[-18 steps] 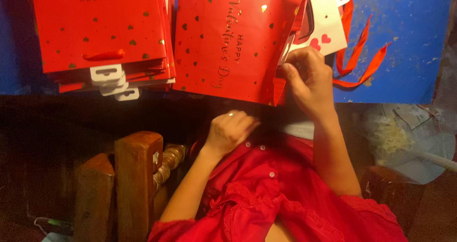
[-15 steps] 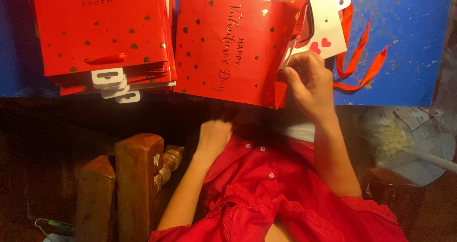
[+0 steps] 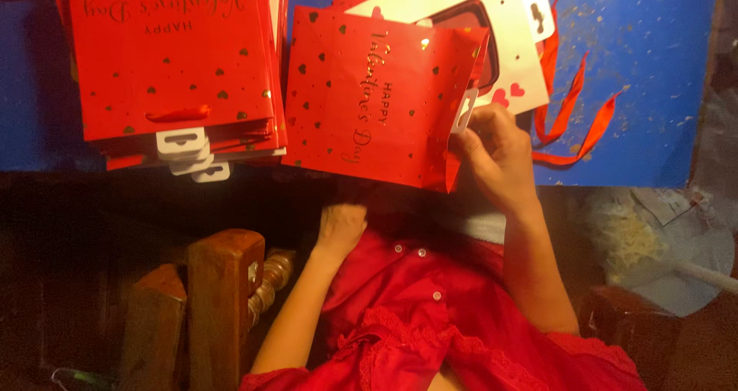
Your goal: The person assembles Valentine's Day gift bags by threading ribbons through the handle slots and tying them. They handle red bags with heart patterns and white bags with a washing machine graphic, using red and white ribbons. The person works at a blue table, stacking completed bags as they finish each one.
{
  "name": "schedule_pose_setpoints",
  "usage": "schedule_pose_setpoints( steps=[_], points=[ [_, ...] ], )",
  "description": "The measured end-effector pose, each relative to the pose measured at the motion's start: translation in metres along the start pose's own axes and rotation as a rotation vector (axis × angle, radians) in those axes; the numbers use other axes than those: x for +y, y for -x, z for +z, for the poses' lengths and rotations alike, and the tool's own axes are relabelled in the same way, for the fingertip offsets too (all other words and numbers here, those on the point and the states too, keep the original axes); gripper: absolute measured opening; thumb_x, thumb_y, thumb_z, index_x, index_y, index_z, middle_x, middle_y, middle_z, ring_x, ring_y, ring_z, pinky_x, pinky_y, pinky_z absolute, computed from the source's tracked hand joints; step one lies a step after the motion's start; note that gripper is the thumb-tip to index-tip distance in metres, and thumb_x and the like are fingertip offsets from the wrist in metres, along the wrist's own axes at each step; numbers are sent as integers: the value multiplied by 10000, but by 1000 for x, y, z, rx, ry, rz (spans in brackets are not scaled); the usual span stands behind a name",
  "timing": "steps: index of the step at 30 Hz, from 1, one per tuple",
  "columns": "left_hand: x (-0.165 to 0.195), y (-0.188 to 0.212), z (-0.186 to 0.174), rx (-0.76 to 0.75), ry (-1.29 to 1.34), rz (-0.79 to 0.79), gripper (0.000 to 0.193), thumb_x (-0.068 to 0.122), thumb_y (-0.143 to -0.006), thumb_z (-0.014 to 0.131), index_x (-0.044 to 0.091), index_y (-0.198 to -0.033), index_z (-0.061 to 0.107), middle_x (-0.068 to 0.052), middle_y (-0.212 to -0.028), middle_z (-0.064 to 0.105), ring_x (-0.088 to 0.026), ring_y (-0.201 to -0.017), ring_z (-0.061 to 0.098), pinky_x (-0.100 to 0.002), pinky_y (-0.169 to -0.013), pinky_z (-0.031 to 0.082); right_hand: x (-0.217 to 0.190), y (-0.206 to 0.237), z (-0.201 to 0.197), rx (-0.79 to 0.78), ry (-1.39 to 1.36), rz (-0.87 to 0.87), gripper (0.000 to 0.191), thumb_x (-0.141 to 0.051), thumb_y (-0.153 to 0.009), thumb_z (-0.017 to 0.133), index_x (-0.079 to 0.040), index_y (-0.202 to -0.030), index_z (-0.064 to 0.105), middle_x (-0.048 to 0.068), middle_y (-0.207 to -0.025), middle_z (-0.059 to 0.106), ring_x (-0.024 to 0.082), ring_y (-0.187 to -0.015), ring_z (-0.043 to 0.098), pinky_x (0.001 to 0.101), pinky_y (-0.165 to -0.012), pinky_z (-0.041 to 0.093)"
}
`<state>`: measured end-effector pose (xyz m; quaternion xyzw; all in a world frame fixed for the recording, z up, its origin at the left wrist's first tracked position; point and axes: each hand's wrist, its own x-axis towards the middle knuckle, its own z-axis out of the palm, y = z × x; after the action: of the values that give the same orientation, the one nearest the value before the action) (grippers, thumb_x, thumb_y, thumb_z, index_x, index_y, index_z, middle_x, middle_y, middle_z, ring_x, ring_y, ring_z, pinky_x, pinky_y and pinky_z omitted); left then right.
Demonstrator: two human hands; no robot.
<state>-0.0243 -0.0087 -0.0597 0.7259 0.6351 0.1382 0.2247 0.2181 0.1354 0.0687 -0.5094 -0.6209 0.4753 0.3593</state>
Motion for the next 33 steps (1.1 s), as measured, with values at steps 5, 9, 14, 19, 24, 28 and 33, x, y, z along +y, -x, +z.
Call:
schedule_pose_setpoints(
  steps=[5,9,14,19,24,28,33],
  points=[
    [-5,-5,15,13,-192,-8,109,163,-719,713,105,-635,677,-168,-682,664,-377,-638,654,-513,-616,527,1,0,-3,-23,60,-53,101,-61,-1011,643,-17,-1102,639,52,-995,718,129,-924,697,287,-835,552],
    [-6,6,-11,-142,-42,-92,191,245,-839,712,108,-706,696,-152,-709,677,-371,-686,658,-508,-645,525,6,-1,-3,-7,120,-123,138,-64,-989,640,-23,-1121,642,85,-1062,736,193,-1008,727,324,-884,548],
    [22,34,-83,-167,6,-83,141,237,-877,696,114,-946,698,-71,-857,699,-318,-898,631,-500,-894,453,13,1,-5,-15,172,-119,177,-58,-950,649,-30,-1125,638,120,-1090,708,240,-1032,698,344,-902,524],
    [56,14,-132,6,186,76,309,253,-757,735,61,-998,709,-89,-882,692,-334,-865,638,-518,-847,476,17,2,-6,-7,182,-142,166,-48,-947,656,-24,-1110,631,121,-1071,691,232,-996,695,334,-868,524],
    [106,-42,-137,196,442,190,129,143,-916,774,80,-974,678,-84,-910,672,-299,-858,647,-398,-758,533,15,6,-4,6,156,-135,129,-28,-984,652,-9,-1108,625,96,-1022,680,177,-926,682,307,-844,522],
    [133,-97,-123,369,598,147,412,184,-850,830,44,-1132,564,-128,-942,620,-292,-854,633,-379,-753,534,6,9,-2,-8,18,-32,87,-43,-1011,663,-9,-1080,623,66,-963,692,127,-880,671,274,-804,534],
    [117,-106,-107,226,1044,-95,296,72,-968,695,16,-1238,590,-83,-1116,736,-164,-1002,755,-295,-869,632,-3,7,6,19,-166,44,59,-52,-1003,663,-21,-1047,638,34,-957,715,101,-893,710,267,-833,577]
  ],
)
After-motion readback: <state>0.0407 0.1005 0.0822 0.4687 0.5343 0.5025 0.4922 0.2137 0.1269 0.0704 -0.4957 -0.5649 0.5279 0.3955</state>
